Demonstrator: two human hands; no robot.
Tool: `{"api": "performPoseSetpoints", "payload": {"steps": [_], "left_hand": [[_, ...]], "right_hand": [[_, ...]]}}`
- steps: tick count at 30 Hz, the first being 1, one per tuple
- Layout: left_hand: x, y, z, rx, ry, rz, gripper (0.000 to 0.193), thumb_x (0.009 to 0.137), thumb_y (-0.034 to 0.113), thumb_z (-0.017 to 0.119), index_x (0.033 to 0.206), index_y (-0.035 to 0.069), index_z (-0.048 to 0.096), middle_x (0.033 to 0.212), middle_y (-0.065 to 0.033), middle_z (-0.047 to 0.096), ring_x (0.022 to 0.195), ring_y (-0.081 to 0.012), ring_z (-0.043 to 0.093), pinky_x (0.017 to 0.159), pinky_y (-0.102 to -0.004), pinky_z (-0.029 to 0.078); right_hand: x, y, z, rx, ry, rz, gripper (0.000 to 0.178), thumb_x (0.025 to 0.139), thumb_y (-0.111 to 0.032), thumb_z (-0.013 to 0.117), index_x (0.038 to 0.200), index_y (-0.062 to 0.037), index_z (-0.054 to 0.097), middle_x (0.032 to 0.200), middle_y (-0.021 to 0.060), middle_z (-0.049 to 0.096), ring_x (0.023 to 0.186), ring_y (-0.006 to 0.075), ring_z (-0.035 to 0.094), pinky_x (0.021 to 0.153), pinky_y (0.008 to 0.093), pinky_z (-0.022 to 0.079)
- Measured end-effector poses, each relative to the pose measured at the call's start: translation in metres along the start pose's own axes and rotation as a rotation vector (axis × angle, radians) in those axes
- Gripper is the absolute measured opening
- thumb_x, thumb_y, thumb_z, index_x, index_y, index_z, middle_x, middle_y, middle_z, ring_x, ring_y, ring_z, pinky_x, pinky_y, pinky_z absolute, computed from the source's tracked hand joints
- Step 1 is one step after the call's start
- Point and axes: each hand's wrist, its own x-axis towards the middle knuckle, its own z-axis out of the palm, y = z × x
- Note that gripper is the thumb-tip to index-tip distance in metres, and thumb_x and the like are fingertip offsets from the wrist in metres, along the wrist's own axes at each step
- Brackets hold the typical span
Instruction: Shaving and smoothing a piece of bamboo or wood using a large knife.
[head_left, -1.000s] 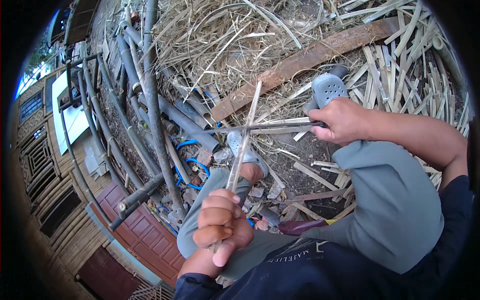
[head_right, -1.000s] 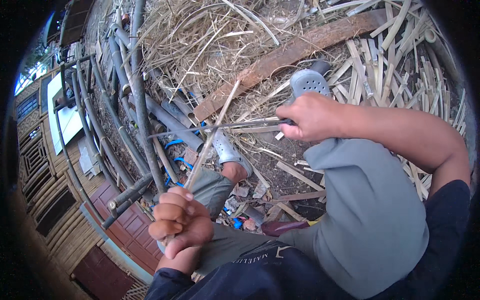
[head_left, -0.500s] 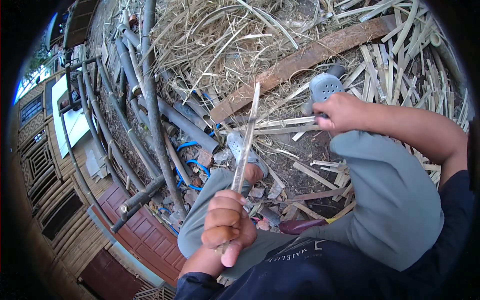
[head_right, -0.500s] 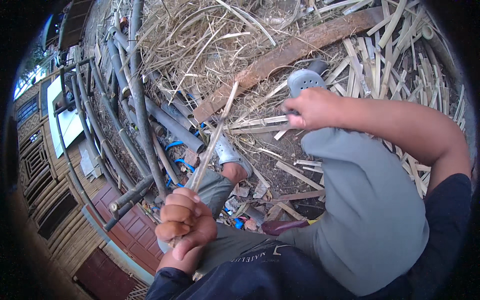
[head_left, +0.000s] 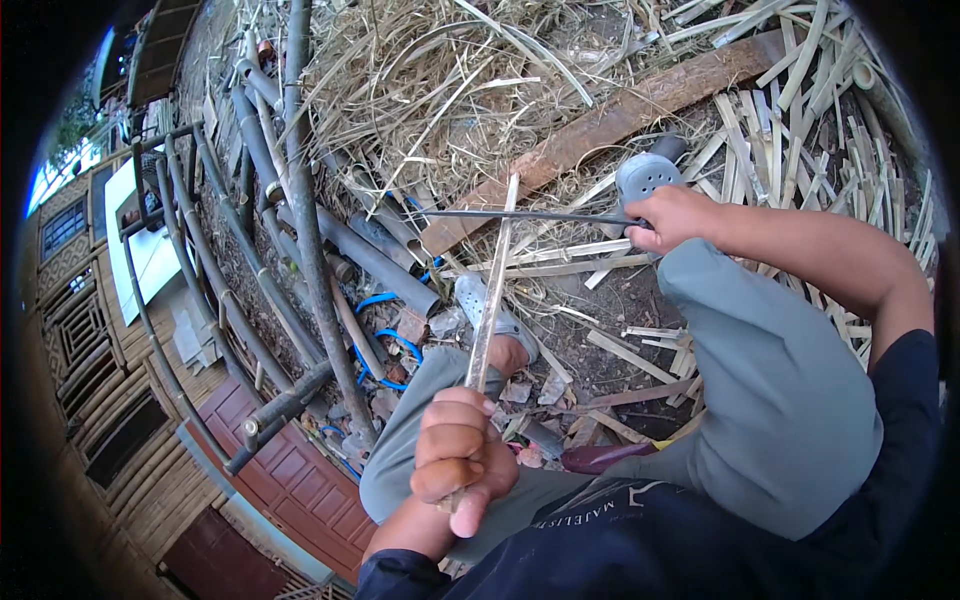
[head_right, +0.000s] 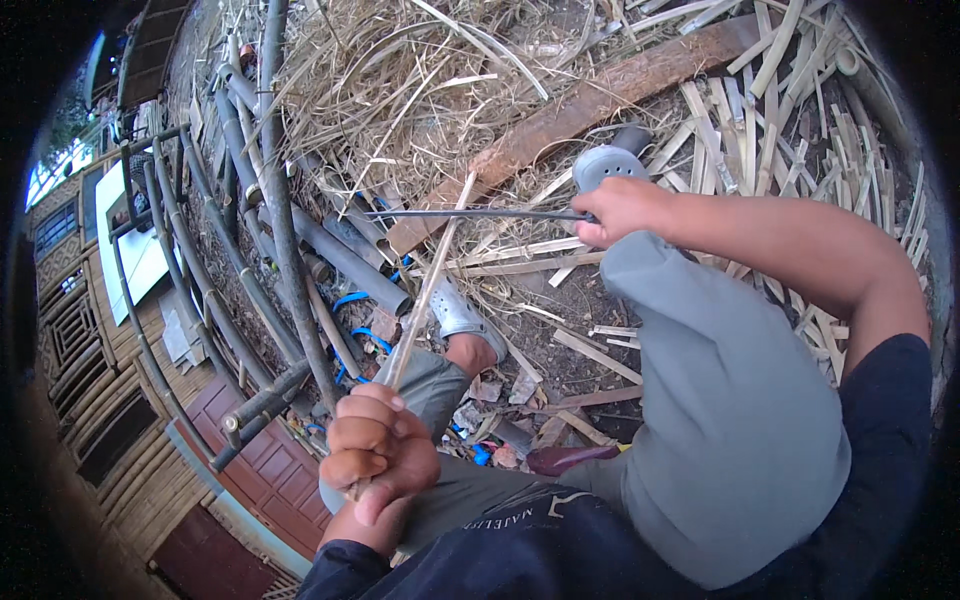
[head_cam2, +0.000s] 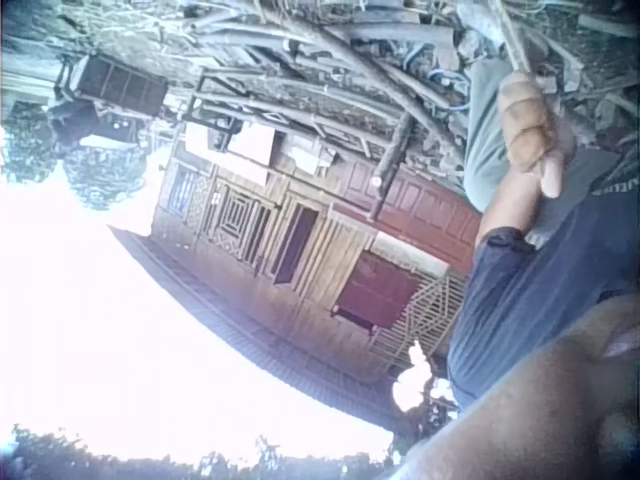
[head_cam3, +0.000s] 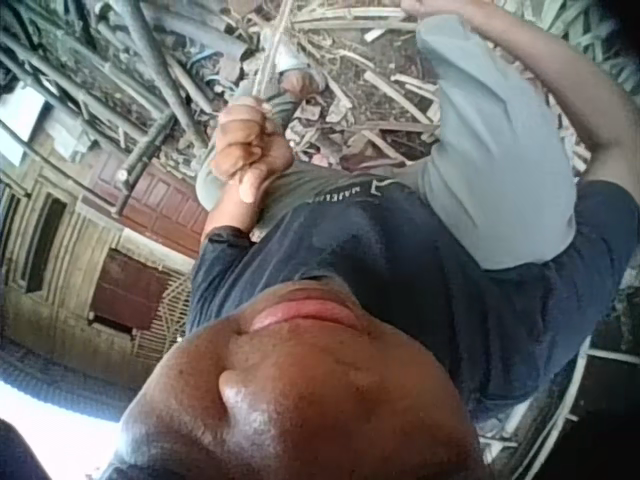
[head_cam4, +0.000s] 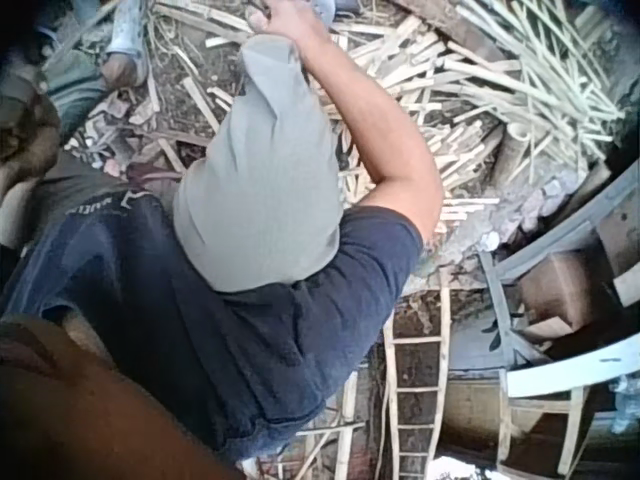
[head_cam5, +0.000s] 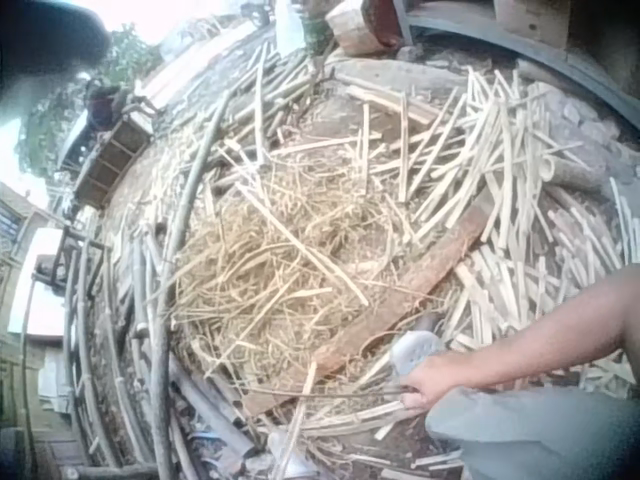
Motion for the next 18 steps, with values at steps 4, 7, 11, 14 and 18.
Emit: {"api": "performPoseSetpoints", "payload": {"steps": [4, 7, 11, 14, 18], "left_hand": [[0.01, 0.003, -0.002, 0.006, 0.059, -0.011, 0.052, 0.094, 0.06, 0.04, 0.079, 0.01, 0.037, 0.066, -0.004, 0.043, 0.054, -0.0173, 0.043, 0.052, -0.0329, 0.045], [0.002, -0.002, 0.0, -0.005, -0.043, 0.004, 0.052, 0.094, 0.06, 0.04, 0.08, 0.01, 0.037, 0.066, -0.0045, 0.042, 0.054, -0.0173, 0.043, 0.052, -0.033, 0.044], [0.006, 0.0, -0.004, 0.012, 0.02, -0.015, 0.052, 0.093, 0.06, 0.041, 0.081, 0.01, 0.037, 0.066, -0.0044, 0.043, 0.053, -0.0176, 0.042, 0.052, -0.0338, 0.044], [0.007, 0.001, -0.004, -0.022, 0.051, -0.009, 0.052, 0.093, 0.06, 0.04, 0.08, 0.01, 0.037, 0.066, -0.0046, 0.043, 0.054, -0.0178, 0.042, 0.052, -0.0336, 0.044], [0.0, -0.001, -0.002, -0.001, -0.083, 0.009, 0.052, 0.094, 0.06, 0.04, 0.081, 0.01, 0.038, 0.067, -0.0047, 0.044, 0.054, -0.0178, 0.043, 0.051, -0.0323, 0.044]], "right_hand": [[-0.005, -0.022, -0.007, 0.016, -0.053, -0.084, 0.032, 0.083, -0.035, 0.053, 0.093, -0.0065, 0.063, 0.069, 0.0219, 0.062, 0.07, 0.0418, 0.063, 0.068, 0.052, 0.05], [0.001, 0.006, 0.0, -0.014, -0.037, 0.064, 0.032, 0.084, -0.035, 0.053, 0.094, -0.0069, 0.064, 0.072, 0.0227, 0.063, 0.072, 0.0422, 0.063, 0.07, 0.0523, 0.05], [0.003, -0.01, -0.006, -0.005, -0.087, 0.158, 0.033, 0.085, -0.034, 0.052, 0.097, -0.0058, 0.065, 0.079, 0.0234, 0.065, 0.078, 0.0415, 0.064, 0.074, 0.0517, 0.05], [-0.009, -0.014, -0.005, 0.032, -0.126, 0.085, 0.035, 0.085, -0.034, 0.052, 0.098, -0.004, 0.065, 0.082, 0.0241, 0.065, 0.081, 0.0408, 0.064, 0.076, 0.0511, 0.05], [0.007, 0.006, 0.001, 0.026, -0.077, 0.269, 0.036, 0.086, -0.033, 0.051, 0.099, -0.0023, 0.065, 0.082, 0.0244, 0.066, 0.081, 0.0402, 0.065, 0.076, 0.0502, 0.051]]}}
